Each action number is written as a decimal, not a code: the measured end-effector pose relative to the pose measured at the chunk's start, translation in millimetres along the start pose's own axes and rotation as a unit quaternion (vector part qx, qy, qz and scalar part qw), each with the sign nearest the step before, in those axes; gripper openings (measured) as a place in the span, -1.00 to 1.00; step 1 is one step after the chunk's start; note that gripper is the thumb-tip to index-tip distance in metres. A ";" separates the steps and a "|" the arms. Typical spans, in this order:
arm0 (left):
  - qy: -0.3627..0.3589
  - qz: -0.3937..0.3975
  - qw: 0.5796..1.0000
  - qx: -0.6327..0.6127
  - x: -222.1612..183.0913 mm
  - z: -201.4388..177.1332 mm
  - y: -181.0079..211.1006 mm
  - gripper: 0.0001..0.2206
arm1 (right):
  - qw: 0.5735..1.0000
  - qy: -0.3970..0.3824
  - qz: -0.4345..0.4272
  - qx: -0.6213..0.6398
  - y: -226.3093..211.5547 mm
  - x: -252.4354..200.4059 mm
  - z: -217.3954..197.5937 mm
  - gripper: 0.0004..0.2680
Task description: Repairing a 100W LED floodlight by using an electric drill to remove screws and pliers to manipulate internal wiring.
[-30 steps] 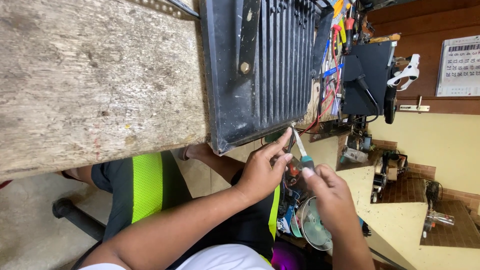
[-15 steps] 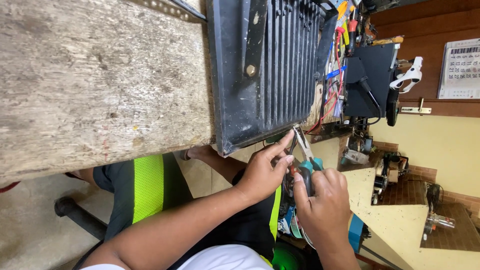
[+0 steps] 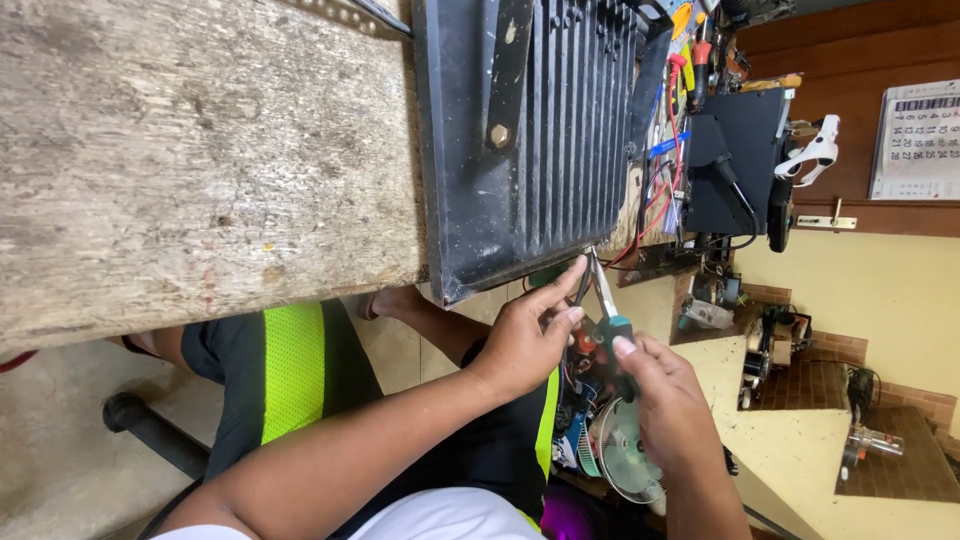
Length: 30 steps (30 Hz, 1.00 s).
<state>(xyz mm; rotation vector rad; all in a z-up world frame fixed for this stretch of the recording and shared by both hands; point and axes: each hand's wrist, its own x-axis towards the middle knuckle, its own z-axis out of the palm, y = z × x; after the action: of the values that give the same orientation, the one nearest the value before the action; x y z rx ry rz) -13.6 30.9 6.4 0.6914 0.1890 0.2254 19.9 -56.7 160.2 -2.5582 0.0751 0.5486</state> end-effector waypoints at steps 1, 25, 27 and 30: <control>-0.001 -0.033 0.999 -0.002 0.2 -0.8 3.5 -0.45 | 0.992 0.020 -0.041 -0.117 0.3 -2.2 0.4 -0.77; -0.015 -0.016 0.999 -0.038 2.1 -4.1 0.0 -0.45 | 0.914 0.089 -0.207 -0.336 12.8 -1.7 9.7 -0.73; -0.018 -0.028 0.999 -0.037 1.1 -3.9 1.9 -0.44 | 0.949 0.064 -0.167 -0.261 10.2 2.6 2.2 -0.72; -0.013 -0.014 0.999 -0.040 -0.6 -2.3 0.8 -0.44 | 0.993 0.014 -0.030 -0.109 6.3 9.2 -6.8 -0.73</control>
<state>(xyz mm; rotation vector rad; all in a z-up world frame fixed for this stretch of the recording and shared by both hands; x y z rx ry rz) -14.8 32.7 5.2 0.6113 0.1638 0.1963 29.8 -65.1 158.8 -2.7709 -0.0567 0.5237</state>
